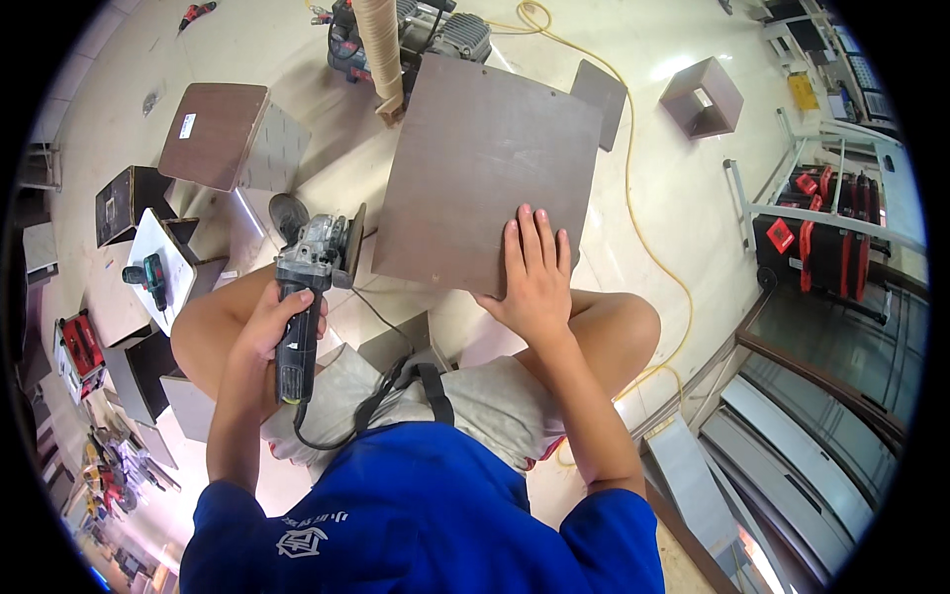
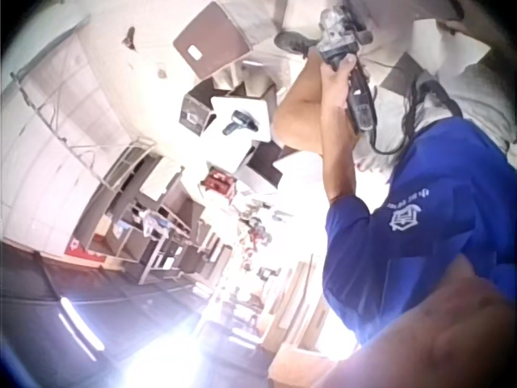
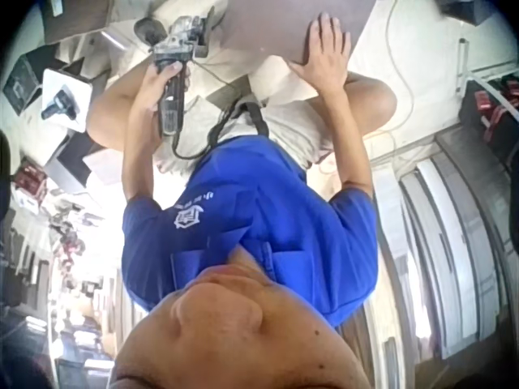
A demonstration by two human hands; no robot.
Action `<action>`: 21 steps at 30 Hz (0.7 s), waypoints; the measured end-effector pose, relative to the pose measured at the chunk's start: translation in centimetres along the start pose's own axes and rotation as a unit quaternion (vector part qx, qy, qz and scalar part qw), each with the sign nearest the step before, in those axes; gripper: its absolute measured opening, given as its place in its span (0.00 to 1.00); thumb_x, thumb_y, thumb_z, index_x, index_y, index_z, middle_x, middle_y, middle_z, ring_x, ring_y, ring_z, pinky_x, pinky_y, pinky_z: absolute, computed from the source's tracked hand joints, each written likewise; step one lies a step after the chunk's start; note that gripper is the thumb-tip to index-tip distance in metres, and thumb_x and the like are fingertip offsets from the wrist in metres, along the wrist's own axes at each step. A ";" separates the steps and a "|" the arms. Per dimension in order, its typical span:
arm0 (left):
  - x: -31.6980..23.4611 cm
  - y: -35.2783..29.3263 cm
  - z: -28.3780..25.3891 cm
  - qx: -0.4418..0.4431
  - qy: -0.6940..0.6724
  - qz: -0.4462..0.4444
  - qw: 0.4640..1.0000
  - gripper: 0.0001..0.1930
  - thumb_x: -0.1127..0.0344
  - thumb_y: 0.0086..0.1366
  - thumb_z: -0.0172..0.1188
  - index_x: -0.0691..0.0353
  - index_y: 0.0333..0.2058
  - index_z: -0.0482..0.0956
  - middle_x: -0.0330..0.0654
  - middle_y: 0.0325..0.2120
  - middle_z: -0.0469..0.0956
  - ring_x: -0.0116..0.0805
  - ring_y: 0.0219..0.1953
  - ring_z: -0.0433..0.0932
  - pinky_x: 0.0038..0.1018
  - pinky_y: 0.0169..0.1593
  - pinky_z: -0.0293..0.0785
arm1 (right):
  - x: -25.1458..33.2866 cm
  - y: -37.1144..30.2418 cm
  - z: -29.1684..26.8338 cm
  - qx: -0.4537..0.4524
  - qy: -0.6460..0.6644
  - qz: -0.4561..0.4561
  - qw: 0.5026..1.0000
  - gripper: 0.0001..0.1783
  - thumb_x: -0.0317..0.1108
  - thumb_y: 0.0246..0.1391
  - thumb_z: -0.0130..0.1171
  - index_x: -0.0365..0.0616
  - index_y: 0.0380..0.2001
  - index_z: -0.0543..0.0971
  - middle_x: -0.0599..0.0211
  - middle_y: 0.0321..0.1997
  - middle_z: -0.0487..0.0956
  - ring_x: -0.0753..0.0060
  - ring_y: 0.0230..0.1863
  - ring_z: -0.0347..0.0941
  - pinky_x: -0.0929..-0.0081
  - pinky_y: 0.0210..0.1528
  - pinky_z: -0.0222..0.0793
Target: The person sits on the floor and uses an angle grinder with a sanding disc to smooth the edges and surfaces of a small wooden box. They rotate the box to access different sides and continue sanding until the clip ends.
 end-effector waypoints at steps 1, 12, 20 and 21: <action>0.2 -0.2 -0.1 -0.003 -0.003 -0.002 1.000 0.18 0.62 0.64 0.64 0.68 0.46 0.70 0.46 0.31 0.80 0.34 0.26 0.81 0.30 0.31 0.82 | 0.0 0.0 0.1 -0.003 0.001 -0.002 1.000 0.62 0.46 0.24 0.81 0.34 0.66 0.64 0.48 0.75 0.58 0.45 0.76 0.52 0.42 0.73 0.46; 4.2 -4.1 -0.5 -0.029 0.000 -0.016 0.999 0.19 0.60 0.63 0.64 0.69 0.44 0.71 0.48 0.28 0.80 0.37 0.24 0.81 0.31 0.27 0.80 | -0.1 0.1 0.0 -0.016 -0.005 -0.005 1.000 0.60 0.51 0.29 0.79 0.36 0.65 0.65 0.50 0.75 0.58 0.46 0.75 0.53 0.42 0.73 0.47; 4.1 -5.0 0.5 -0.006 -0.013 -0.032 0.999 0.15 0.63 0.65 0.63 0.68 0.43 0.73 0.46 0.30 0.80 0.35 0.26 0.82 0.30 0.30 0.80 | -0.2 0.4 0.1 -0.002 -0.011 0.002 1.000 0.58 0.52 0.30 0.78 0.37 0.65 0.66 0.51 0.75 0.58 0.48 0.76 0.52 0.43 0.73 0.47; 4.1 -4.9 0.6 -0.004 -0.014 -0.035 0.999 0.15 0.64 0.65 0.63 0.68 0.44 0.73 0.46 0.30 0.80 0.35 0.26 0.82 0.31 0.30 0.80 | -0.1 0.4 0.0 -0.003 -0.012 0.001 1.000 0.58 0.53 0.30 0.78 0.37 0.64 0.67 0.52 0.75 0.58 0.49 0.76 0.52 0.43 0.73 0.48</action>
Point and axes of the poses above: each hand's wrist, its own y-axis towards the middle knuckle, its own z-axis out of the palm, x = y × z, the point moved 8 cm from there along y, towards the middle knuckle
